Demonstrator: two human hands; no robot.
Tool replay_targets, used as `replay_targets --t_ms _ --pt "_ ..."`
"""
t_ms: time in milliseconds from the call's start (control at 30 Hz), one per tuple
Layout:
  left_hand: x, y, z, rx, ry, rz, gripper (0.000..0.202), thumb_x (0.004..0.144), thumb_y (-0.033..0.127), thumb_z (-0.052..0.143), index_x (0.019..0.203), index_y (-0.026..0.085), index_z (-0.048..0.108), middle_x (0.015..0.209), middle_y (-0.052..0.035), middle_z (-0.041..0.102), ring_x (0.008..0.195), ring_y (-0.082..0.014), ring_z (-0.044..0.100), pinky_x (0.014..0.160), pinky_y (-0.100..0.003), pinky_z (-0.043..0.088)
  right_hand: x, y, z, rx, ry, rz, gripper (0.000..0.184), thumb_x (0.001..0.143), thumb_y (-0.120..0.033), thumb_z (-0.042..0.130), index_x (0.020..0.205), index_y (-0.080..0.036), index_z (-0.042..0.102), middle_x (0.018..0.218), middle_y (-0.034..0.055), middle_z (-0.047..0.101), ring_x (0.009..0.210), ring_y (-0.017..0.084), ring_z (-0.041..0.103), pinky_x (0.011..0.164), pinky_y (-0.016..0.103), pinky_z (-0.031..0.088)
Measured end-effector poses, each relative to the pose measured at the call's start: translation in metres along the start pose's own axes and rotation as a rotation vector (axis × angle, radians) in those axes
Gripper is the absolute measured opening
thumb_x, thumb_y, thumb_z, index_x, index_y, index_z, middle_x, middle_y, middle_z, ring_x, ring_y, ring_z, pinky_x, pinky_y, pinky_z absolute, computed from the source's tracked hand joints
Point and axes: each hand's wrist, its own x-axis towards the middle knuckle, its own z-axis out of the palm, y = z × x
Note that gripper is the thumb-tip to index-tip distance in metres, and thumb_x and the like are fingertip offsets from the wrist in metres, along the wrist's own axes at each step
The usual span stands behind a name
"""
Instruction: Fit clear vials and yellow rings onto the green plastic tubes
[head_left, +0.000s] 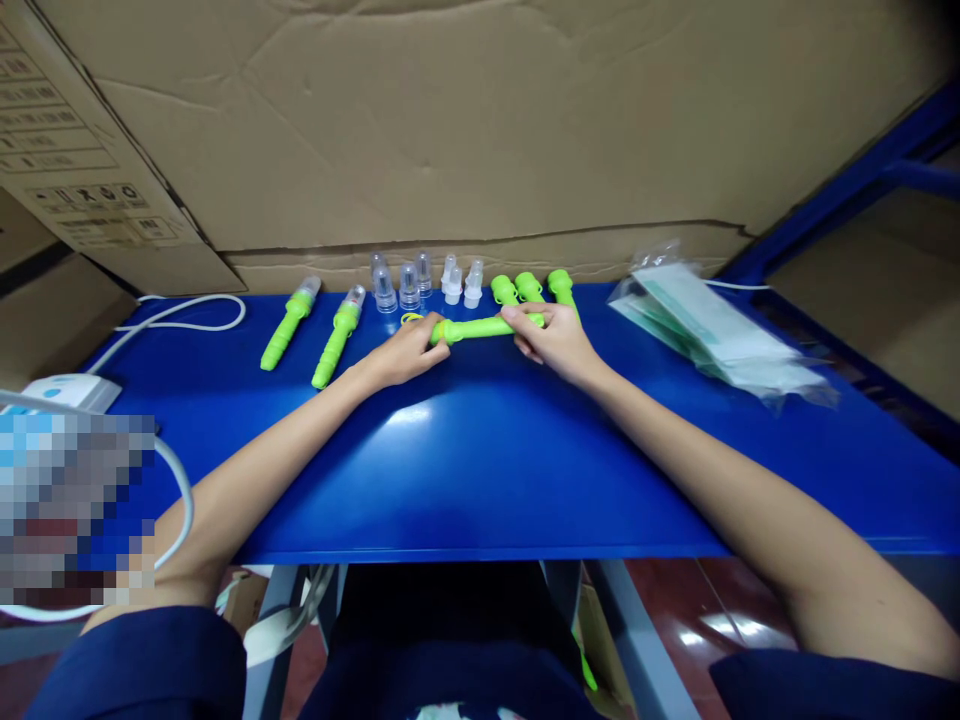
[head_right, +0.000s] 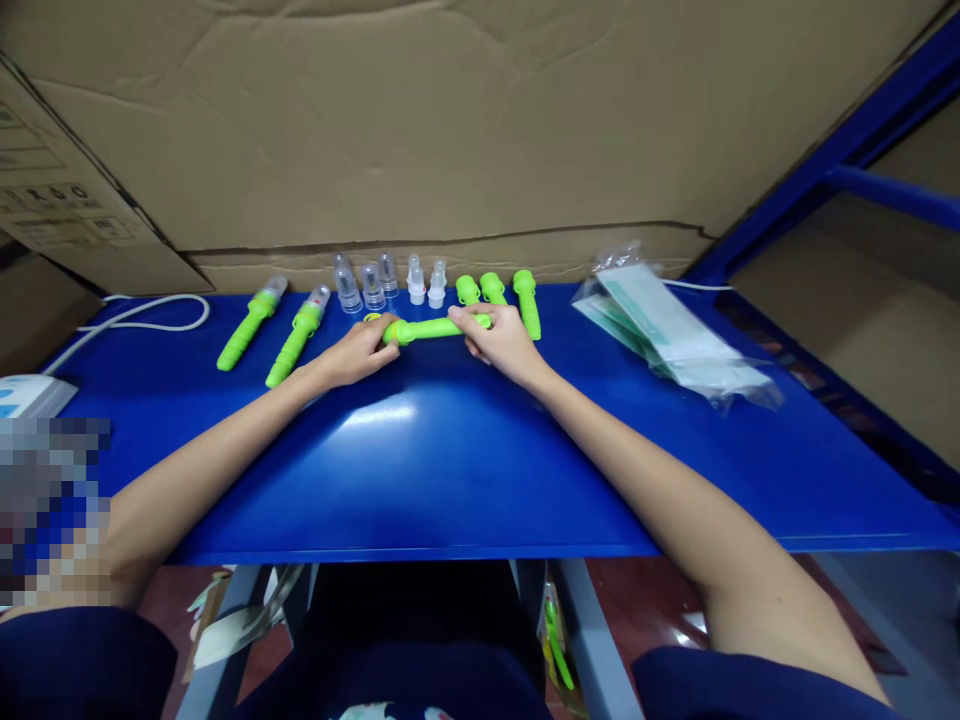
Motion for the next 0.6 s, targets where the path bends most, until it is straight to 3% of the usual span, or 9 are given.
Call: replay_targets --t_ms 167,233,300,367,467,600 --pt "0.001 -0.015 0.007 -0.047 0.142 -0.013 0.047 0.092 0.024 0.042 0.136 0.009 0.045 0.137 -0.0208 0.056 0.131 -0.0285 0.054 0.113 -0.044 0.042 -0.016 -0.012 0.014 -0.112 -0.133 -0.080 0.053 0.087 -0.060 0.067 0.103 -0.010 0.074 0.050 -0.0040 0.053 0.037 0.007 0.039 0.039 0.024 0.029" --pt "0.000 -0.022 0.009 -0.090 0.171 0.023 0.050 0.092 0.025 0.042 0.140 0.010 0.042 0.140 -0.0200 0.055 0.136 -0.0281 0.050 0.117 -0.044 0.038 -0.021 -0.016 0.019 -0.108 -0.136 -0.095 0.053 0.089 -0.058 0.065 0.109 -0.010 0.073 0.051 -0.0048 0.051 0.037 0.007 0.039 0.040 0.024 0.029" --pt "0.000 -0.027 0.009 -0.138 0.186 0.056 0.050 0.093 0.027 0.044 0.141 0.013 0.040 0.129 -0.0167 0.061 0.126 -0.0261 0.057 0.113 -0.043 0.042 -0.025 -0.019 0.021 -0.098 -0.120 -0.103 0.052 0.091 -0.057 0.064 0.112 -0.010 0.072 0.051 -0.0054 0.050 0.038 0.007 0.039 0.040 0.024 0.028" --pt "-0.001 -0.031 0.008 -0.194 0.226 0.075 0.048 0.094 0.028 0.047 0.140 0.016 0.038 0.113 -0.0118 0.065 0.103 -0.0214 0.065 0.099 -0.039 0.050 -0.026 -0.021 0.021 -0.102 -0.113 -0.111 0.050 0.092 -0.058 0.062 0.108 -0.012 0.073 0.051 -0.0053 0.049 0.039 0.008 0.039 0.040 0.025 0.027" --pt "0.000 -0.035 0.009 -0.236 0.337 0.091 0.037 0.094 0.029 0.051 0.127 0.019 0.037 0.098 -0.0062 0.061 0.080 -0.0157 0.061 0.080 -0.033 0.052 -0.027 -0.024 0.020 -0.127 -0.126 -0.128 0.046 0.093 -0.059 0.061 0.089 -0.014 0.070 0.053 -0.0042 0.050 0.040 0.007 0.039 0.042 0.024 0.028" --pt "0.001 -0.034 0.007 -0.171 0.382 0.068 0.015 0.094 0.027 0.051 0.102 0.023 0.039 0.091 -0.0033 0.055 0.071 -0.0138 0.054 0.072 -0.031 0.048 -0.028 -0.024 0.020 -0.144 -0.144 -0.119 0.047 0.094 -0.060 0.057 0.074 -0.017 0.060 0.054 -0.0033 0.048 0.041 0.008 0.039 0.042 0.025 0.028"
